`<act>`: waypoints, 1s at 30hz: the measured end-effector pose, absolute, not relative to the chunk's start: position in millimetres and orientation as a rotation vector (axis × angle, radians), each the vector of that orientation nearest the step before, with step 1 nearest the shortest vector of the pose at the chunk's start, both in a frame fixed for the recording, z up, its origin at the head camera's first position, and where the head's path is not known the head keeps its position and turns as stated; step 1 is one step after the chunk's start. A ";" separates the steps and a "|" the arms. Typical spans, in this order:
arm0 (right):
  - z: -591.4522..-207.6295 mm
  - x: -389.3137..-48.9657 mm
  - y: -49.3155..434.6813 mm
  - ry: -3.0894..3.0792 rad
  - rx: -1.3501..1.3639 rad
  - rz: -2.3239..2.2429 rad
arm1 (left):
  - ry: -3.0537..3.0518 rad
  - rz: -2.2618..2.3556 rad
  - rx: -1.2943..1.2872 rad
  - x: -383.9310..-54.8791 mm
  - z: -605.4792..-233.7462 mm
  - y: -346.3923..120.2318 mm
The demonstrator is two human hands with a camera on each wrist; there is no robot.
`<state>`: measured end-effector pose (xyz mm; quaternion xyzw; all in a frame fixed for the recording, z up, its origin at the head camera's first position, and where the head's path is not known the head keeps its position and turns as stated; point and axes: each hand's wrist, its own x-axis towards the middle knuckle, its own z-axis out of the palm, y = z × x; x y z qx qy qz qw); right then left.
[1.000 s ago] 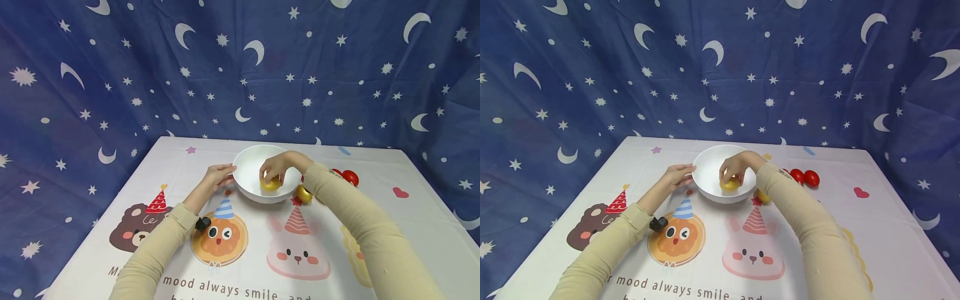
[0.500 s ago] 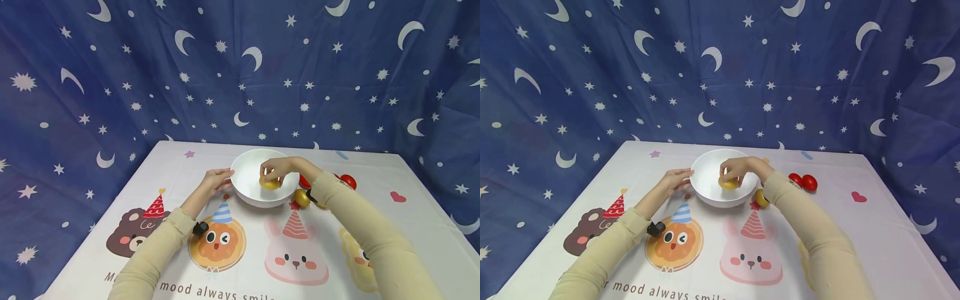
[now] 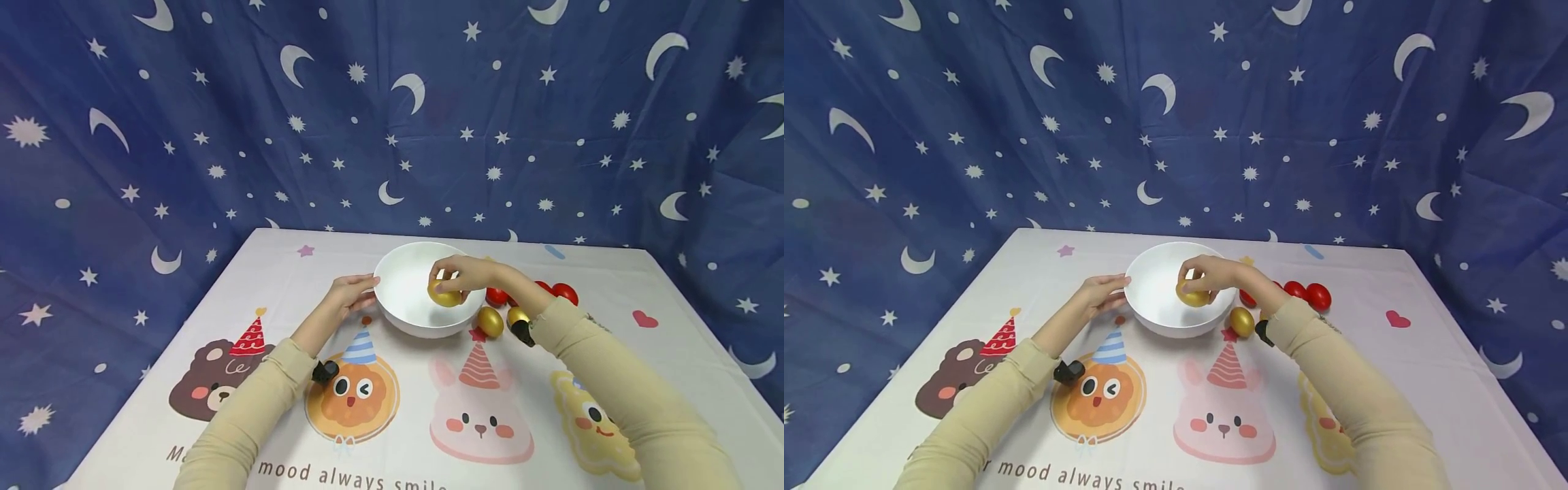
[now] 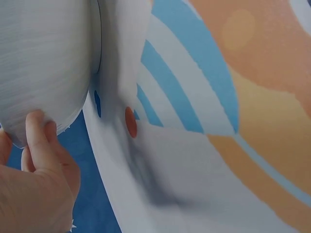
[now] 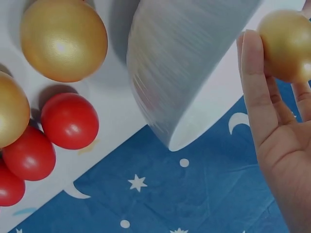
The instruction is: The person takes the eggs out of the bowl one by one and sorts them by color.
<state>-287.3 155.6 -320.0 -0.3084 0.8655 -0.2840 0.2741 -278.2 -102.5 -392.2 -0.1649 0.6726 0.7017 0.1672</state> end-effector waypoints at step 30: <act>-317.8 -233.0 190.3 2.620 -0.734 -0.969 | 1.913 2.027 -0.454 -276.7 -393.0 -103.1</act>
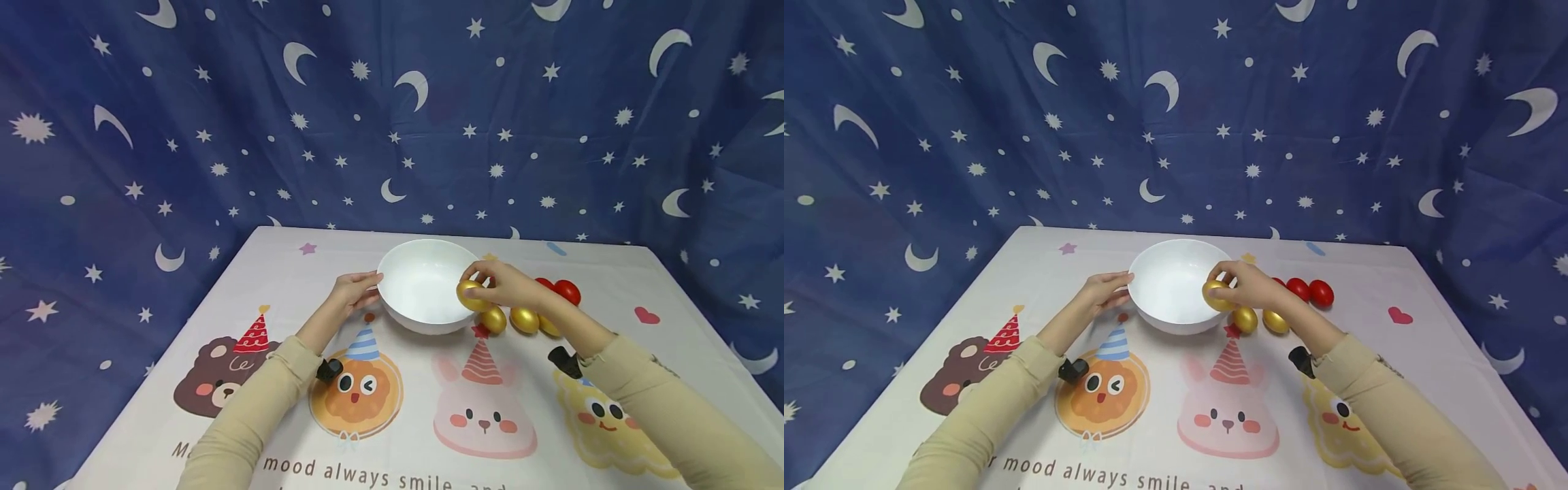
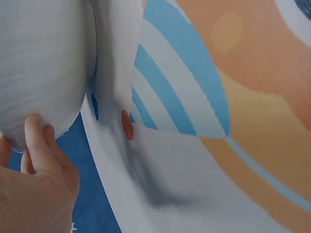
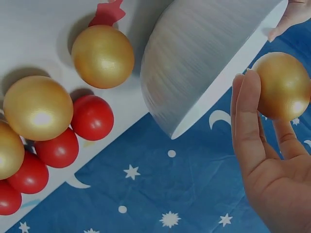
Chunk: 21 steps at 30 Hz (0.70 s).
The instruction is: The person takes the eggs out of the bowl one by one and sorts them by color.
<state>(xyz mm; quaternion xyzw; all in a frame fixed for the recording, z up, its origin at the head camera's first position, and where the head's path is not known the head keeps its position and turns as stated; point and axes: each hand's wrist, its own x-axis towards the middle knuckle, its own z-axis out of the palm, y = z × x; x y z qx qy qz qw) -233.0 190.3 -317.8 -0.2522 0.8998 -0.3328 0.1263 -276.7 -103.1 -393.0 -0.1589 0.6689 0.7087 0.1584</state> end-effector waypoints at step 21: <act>-319.9 -202.9 212.0 2.717 -0.594 -0.964 | 1.925 2.011 -0.492 -278.4 -392.1 -102.8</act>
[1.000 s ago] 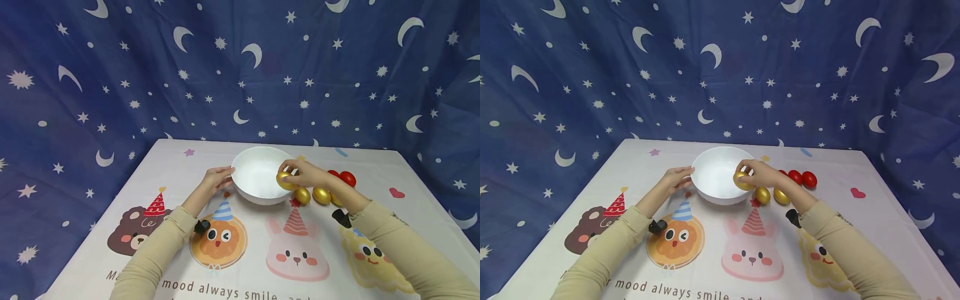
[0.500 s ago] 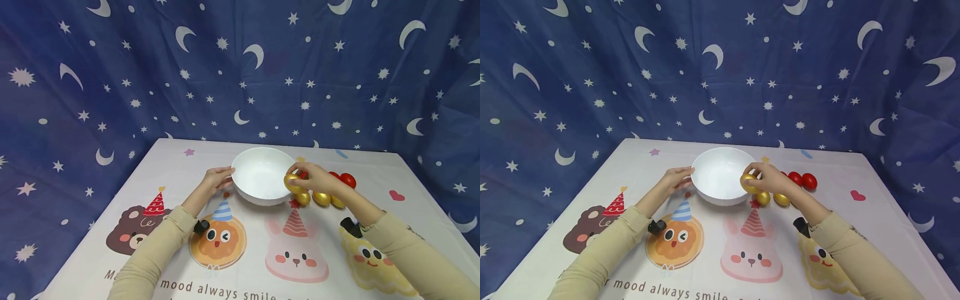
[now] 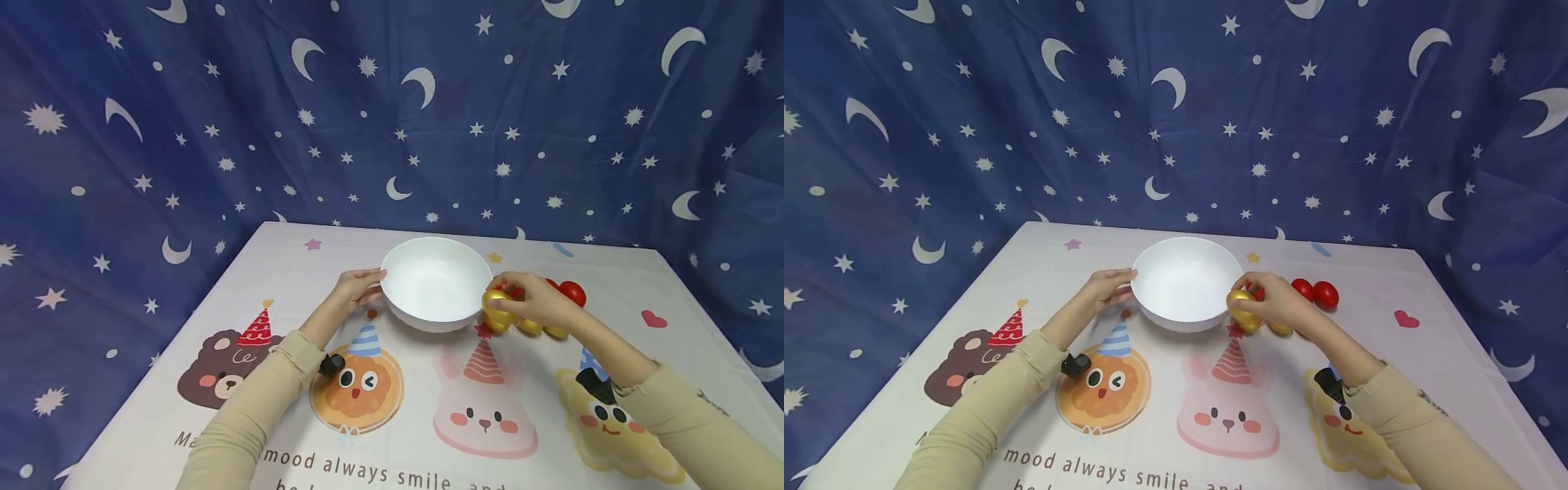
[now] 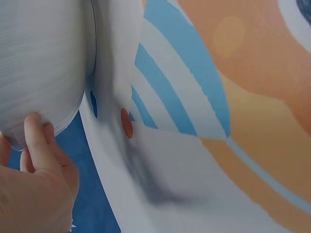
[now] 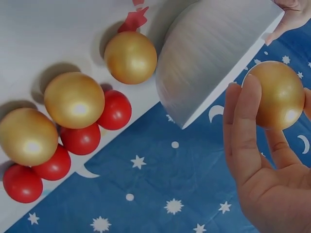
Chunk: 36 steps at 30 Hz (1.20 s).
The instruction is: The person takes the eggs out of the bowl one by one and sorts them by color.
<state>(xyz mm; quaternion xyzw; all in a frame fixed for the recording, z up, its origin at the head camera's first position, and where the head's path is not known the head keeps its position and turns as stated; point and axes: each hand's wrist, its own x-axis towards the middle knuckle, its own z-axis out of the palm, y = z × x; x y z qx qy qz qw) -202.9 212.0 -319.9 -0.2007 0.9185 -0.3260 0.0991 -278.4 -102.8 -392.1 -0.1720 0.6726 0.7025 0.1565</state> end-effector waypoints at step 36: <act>-345.9 -181.0 278.3 2.837 -0.391 -0.922 | 1.917 1.968 -0.457 -277.3 -388.3 -104.4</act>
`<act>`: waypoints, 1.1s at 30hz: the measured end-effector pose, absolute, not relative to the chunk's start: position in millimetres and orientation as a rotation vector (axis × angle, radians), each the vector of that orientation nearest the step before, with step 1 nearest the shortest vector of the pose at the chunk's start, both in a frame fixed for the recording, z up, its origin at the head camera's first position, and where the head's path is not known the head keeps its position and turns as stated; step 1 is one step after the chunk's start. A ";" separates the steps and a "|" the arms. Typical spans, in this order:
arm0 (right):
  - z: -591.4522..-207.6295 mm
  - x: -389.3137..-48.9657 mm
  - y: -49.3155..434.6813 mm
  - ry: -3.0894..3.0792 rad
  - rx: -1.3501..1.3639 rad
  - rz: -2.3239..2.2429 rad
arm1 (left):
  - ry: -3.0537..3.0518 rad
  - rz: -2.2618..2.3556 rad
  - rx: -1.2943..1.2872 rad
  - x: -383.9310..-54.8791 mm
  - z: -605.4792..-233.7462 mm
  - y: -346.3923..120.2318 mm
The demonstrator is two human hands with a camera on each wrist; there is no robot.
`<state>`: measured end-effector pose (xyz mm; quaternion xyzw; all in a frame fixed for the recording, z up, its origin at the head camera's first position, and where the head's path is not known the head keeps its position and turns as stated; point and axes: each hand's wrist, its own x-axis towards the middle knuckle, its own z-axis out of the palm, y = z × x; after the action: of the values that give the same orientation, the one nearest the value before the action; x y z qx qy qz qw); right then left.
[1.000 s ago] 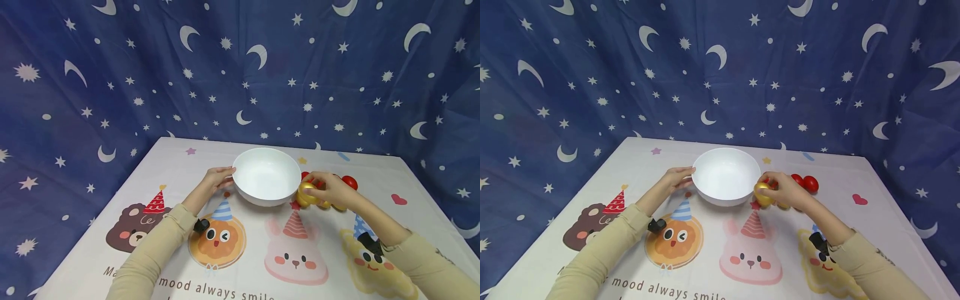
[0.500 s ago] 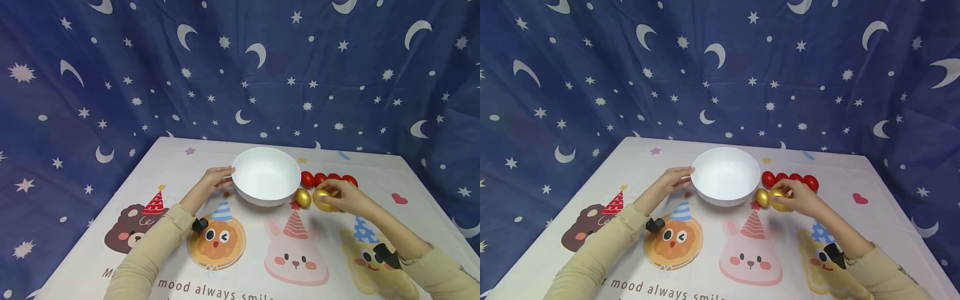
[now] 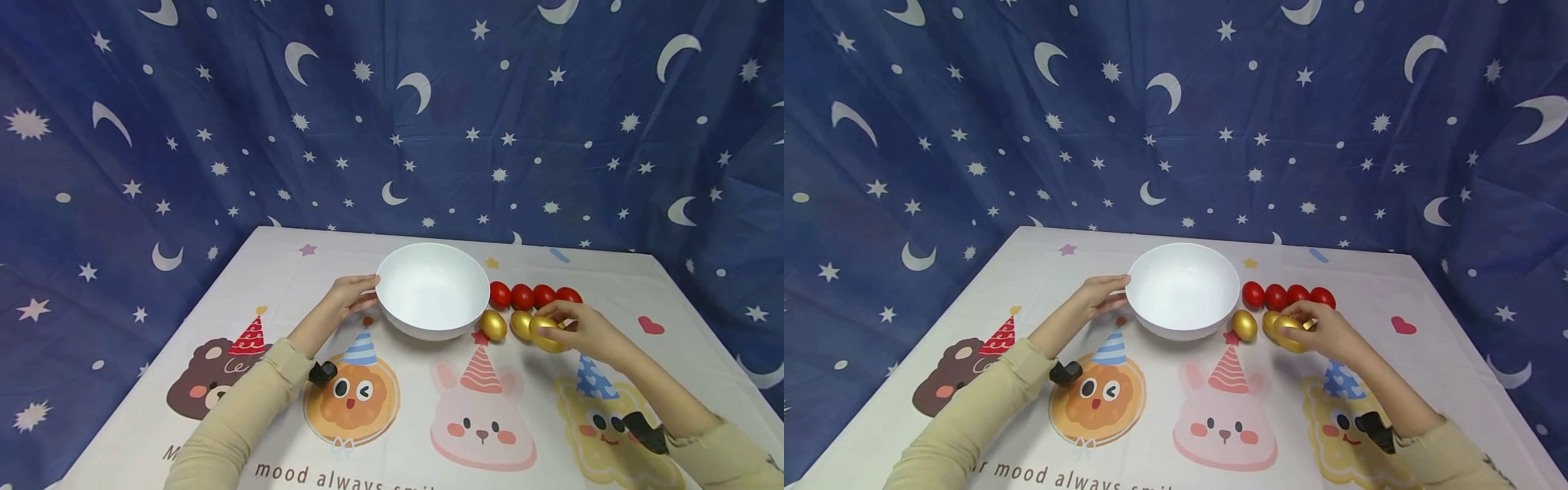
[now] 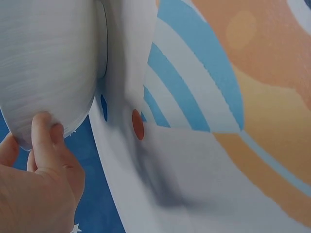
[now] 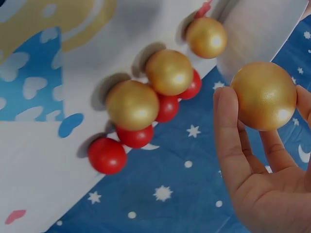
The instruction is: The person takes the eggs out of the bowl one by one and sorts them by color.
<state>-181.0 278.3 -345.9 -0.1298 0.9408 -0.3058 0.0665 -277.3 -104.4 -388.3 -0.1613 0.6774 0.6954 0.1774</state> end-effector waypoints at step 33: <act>-354.8 -189.3 329.0 2.841 -0.108 -0.906 | 1.917 1.956 -0.423 -277.4 -383.8 -107.2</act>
<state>-189.3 329.0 -354.8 -0.0361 0.9491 -0.3027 0.0790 -277.4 -107.2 -383.8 -0.1501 0.6799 0.6938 0.1840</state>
